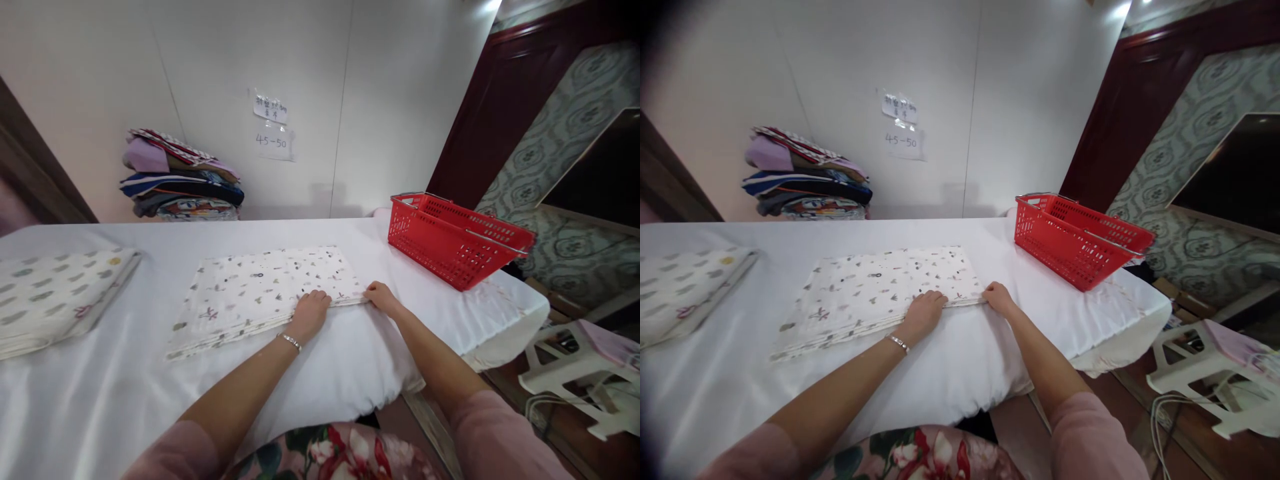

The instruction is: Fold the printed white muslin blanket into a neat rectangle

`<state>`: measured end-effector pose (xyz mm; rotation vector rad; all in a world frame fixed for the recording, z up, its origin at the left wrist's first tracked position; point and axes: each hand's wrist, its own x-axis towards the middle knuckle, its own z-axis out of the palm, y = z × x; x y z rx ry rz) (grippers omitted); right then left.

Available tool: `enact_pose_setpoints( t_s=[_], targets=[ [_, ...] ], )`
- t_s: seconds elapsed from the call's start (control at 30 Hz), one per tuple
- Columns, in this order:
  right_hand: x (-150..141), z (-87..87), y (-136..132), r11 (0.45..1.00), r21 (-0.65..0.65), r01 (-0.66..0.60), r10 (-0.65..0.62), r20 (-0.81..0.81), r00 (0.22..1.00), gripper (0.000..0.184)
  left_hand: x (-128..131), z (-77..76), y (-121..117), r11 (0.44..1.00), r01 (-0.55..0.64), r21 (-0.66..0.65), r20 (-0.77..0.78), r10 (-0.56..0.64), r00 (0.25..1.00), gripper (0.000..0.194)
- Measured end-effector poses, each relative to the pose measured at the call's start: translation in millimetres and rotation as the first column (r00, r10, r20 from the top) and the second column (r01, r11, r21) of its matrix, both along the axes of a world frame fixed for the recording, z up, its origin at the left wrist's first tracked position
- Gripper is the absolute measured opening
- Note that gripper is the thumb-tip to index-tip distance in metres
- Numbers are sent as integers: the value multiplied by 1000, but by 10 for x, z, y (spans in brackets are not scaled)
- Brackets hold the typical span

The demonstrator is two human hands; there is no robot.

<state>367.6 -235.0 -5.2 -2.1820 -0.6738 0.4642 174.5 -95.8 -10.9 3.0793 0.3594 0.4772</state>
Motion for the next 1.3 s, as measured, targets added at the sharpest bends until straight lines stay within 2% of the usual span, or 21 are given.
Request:
enact_pose_setpoints(
  t_s=[0.23,0.43,0.5,0.77,1.03,1.3],
  targets=[
    [-45,-143,-55,996,84,24,-30,69,997,21,-170,78,80,995,-39,-91,6,39,999,21],
    [-117,-200,-104,989,150,10,-32,150,988,24,-160,126,80,968,-26,-250,59,42,997,26],
    [-138,-219,-108,986,169,-2,-31,196,980,24,-145,146,83,960,-31,-278,48,46,998,22],
    [-152,-255,-106,983,184,-3,-41,233,972,24,-107,195,90,953,-34,-301,26,43,999,22],
    [-146,-263,-101,983,182,7,-51,240,969,26,-46,181,63,927,-90,-363,66,122,990,22],
    [-151,-258,-102,982,188,4,-51,245,968,27,-65,109,56,931,-21,-364,114,67,991,22]
  ],
)
